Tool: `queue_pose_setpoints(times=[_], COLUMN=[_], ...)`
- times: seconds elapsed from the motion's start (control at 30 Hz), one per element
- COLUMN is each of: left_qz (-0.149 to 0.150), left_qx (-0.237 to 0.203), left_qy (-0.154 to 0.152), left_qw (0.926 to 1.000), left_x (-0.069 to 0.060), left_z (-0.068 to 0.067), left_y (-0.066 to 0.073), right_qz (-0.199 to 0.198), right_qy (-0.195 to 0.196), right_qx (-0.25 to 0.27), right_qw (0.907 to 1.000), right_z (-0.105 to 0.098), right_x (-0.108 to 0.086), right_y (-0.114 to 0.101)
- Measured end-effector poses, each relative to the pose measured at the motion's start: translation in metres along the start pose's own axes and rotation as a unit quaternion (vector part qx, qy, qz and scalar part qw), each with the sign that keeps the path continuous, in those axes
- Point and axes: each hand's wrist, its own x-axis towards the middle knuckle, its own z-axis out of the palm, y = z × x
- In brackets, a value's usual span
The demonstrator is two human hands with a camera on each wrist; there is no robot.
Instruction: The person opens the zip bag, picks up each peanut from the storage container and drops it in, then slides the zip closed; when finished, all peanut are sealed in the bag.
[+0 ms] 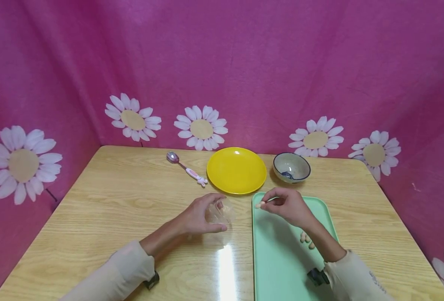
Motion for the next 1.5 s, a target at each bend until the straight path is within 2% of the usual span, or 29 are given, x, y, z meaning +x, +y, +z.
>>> queue_pose_setpoints(times=[0.4, 0.6, 0.77, 1.2, 1.37, 1.5], left_qz=[0.009, 0.020, 0.015, 0.002, -0.005, -0.006], left_qx=[0.006, 0.006, 0.004, 0.000, -0.006, -0.012], left_qy=[0.004, 0.006, 0.005, 0.001, 0.001, 0.003], left_qw=[0.9999, 0.9998, 0.9999, 1.0000, 1.0000, 0.9999], left_x=[0.002, 0.002, 0.002, 0.001, 0.001, 0.001], left_z=[0.002, 0.002, 0.002, 0.001, 0.001, 0.000], left_y=[-0.003, -0.003, -0.003, -0.001, 0.000, 0.001], right_qz=[-0.026, -0.028, -0.031, -0.001, 0.001, -0.003], right_qy=[-0.035, -0.078, -0.101, -0.061, -0.047, -0.052], right_qx=[0.030, 0.049, 0.040, 0.006, -0.030, -0.060], right_qw=[0.9986, 0.9953, 0.9936, 0.9981, 0.9984, 0.9968], right_z=[0.043, 0.049, 0.043, 0.000, -0.018, -0.031], right_x=[0.014, 0.016, 0.013, -0.003, -0.012, -0.019], right_y=[-0.022, -0.032, -0.032, -0.001, 0.012, 0.023])
